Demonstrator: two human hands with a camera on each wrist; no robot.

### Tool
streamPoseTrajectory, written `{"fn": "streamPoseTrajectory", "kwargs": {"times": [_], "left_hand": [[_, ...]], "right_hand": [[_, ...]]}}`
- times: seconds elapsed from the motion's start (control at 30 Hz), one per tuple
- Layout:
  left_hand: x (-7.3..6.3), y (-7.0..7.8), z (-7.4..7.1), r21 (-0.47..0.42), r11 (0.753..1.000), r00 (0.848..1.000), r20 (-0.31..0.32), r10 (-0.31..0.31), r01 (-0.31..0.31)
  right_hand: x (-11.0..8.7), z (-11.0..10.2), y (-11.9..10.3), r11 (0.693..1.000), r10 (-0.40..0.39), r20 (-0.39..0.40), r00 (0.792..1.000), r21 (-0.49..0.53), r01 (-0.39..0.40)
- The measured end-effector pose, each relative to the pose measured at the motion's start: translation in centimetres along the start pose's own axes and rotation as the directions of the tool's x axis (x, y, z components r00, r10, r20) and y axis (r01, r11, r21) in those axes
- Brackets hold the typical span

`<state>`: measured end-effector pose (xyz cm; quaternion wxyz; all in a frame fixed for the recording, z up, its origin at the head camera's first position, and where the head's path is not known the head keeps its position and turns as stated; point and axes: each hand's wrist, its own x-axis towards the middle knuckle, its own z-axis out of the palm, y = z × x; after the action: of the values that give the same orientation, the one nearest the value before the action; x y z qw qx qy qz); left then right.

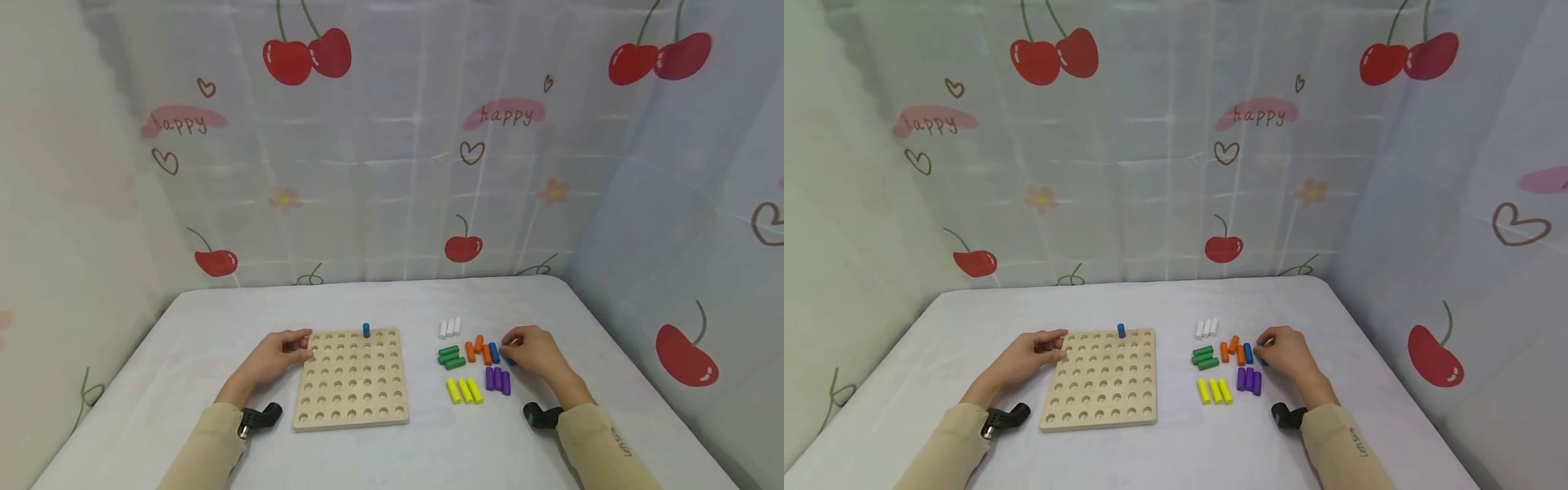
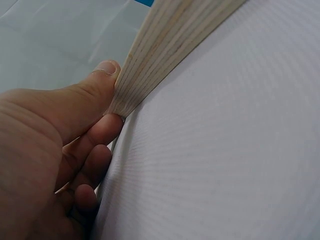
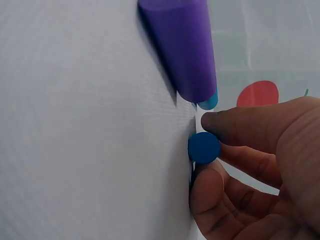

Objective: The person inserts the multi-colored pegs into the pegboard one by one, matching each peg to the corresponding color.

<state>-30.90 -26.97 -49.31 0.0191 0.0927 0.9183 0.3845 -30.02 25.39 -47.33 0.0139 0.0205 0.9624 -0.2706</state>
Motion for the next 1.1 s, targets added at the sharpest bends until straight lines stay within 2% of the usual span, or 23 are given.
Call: {"fn": "streamPoseTrajectory", "kwargs": {"times": [0.23,0.6,1.1], "left_hand": [[-0.3,-0.1,0.0,-0.009,1.000,1.000,-0.007,-0.009,0.009],[0.1,-0.3,0.1,-0.018,1.000,1.000,-0.001,0.008,-0.008],[0.3,-0.2,0.3,0.008,1.000,1.000,0.002,0.015,-0.015]], "right_hand": [[0.0,-0.3,-0.5,1.000,0.000,0.010,1.000,0.000,0.000],[-0.7,-1.4,-1.8,0.998,-0.006,0.009,1.000,0.066,0.006],[-0.8,-1.1,-4.6,0.992,-0.079,0.023,0.997,0.099,0.077]]}}
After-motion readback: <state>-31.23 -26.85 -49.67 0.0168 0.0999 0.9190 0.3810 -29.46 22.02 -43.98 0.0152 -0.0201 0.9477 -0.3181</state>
